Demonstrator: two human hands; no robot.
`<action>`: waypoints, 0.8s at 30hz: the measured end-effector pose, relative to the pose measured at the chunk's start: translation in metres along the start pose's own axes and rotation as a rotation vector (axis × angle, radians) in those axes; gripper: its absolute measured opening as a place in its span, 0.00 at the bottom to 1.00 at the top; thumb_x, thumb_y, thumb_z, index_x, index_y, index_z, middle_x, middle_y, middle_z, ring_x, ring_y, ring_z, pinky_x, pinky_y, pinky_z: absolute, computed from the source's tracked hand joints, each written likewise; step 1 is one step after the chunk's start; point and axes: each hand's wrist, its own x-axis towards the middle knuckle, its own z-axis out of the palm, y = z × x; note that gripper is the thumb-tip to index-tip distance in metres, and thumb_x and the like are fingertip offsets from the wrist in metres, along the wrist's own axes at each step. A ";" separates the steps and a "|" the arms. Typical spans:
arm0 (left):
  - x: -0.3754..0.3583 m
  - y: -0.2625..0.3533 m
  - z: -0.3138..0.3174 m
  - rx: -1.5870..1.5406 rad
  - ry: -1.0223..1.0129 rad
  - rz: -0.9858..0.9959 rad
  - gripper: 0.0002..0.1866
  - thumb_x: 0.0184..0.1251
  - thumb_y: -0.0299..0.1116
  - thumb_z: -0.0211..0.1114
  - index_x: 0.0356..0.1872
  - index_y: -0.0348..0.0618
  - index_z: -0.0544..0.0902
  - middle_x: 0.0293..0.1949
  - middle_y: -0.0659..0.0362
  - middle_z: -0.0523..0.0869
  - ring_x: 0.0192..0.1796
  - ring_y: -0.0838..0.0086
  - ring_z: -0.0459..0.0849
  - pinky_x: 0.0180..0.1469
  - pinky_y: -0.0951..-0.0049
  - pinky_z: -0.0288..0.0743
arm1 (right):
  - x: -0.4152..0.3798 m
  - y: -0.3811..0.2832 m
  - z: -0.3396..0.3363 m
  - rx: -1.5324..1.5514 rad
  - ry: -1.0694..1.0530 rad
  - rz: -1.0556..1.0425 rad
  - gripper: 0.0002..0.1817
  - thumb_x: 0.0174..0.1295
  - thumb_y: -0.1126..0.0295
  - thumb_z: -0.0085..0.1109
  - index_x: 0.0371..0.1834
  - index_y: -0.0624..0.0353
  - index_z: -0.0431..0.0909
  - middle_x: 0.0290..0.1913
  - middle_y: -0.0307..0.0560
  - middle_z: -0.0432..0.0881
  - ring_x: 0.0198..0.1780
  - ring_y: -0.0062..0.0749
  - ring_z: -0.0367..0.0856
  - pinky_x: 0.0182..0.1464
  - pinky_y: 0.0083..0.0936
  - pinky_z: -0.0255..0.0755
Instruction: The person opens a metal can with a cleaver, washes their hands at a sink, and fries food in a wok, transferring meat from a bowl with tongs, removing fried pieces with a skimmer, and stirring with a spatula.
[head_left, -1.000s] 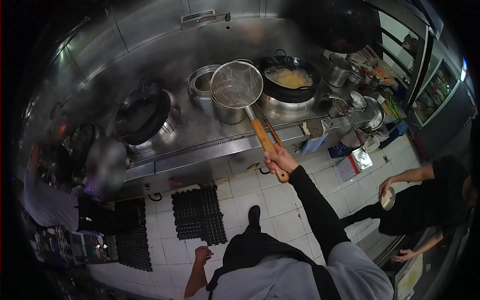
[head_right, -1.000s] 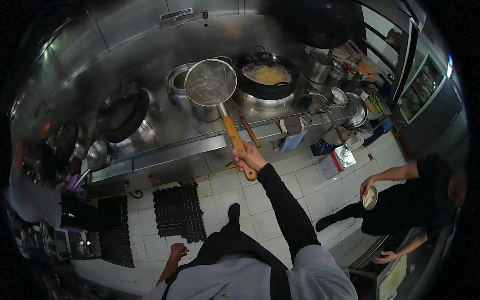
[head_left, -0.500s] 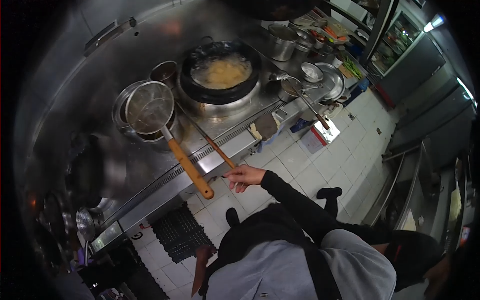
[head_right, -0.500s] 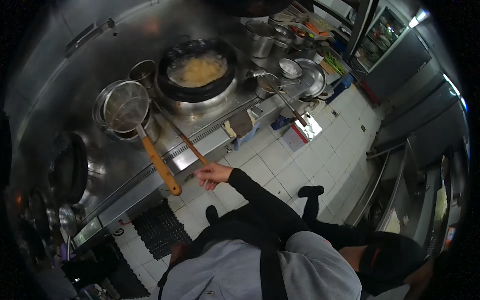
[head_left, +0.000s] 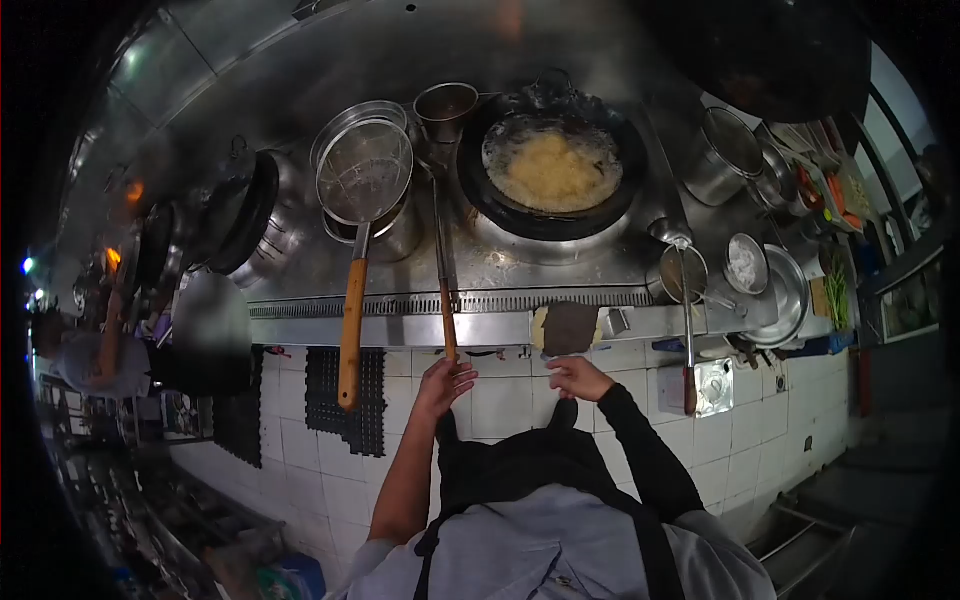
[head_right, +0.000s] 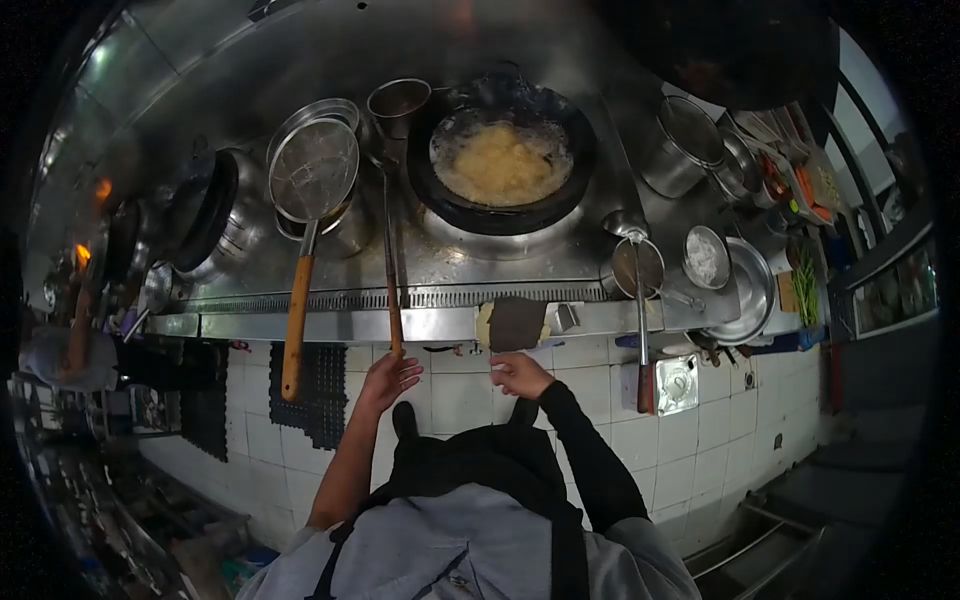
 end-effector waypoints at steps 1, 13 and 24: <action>0.005 -0.007 0.005 -0.012 0.008 0.015 0.14 0.68 0.39 0.57 0.46 0.40 0.73 0.38 0.52 0.82 0.40 0.65 0.84 0.43 0.64 0.79 | 0.014 -0.008 0.001 -0.086 -0.077 -0.034 0.24 0.63 0.67 0.54 0.61 0.66 0.66 0.33 0.42 0.81 0.28 0.19 0.78 0.31 0.17 0.75; -0.082 0.002 0.145 0.713 -0.382 0.320 0.18 0.67 0.42 0.59 0.47 0.37 0.76 0.36 0.57 0.83 0.39 0.71 0.83 0.43 0.70 0.76 | 0.093 -0.136 0.049 0.213 0.131 -0.097 0.21 0.59 0.72 0.57 0.54 0.61 0.62 0.22 0.38 0.67 0.13 0.19 0.64 0.12 0.21 0.58; -0.099 -0.261 -0.283 1.581 -0.102 -0.652 0.21 0.60 0.44 0.61 0.47 0.39 0.76 0.38 0.49 0.82 0.36 0.59 0.84 0.40 0.55 0.76 | -0.153 -0.069 -0.009 0.329 0.039 -0.164 0.28 0.61 0.76 0.53 0.66 0.59 0.58 0.19 0.34 0.65 0.14 0.16 0.61 0.15 0.17 0.57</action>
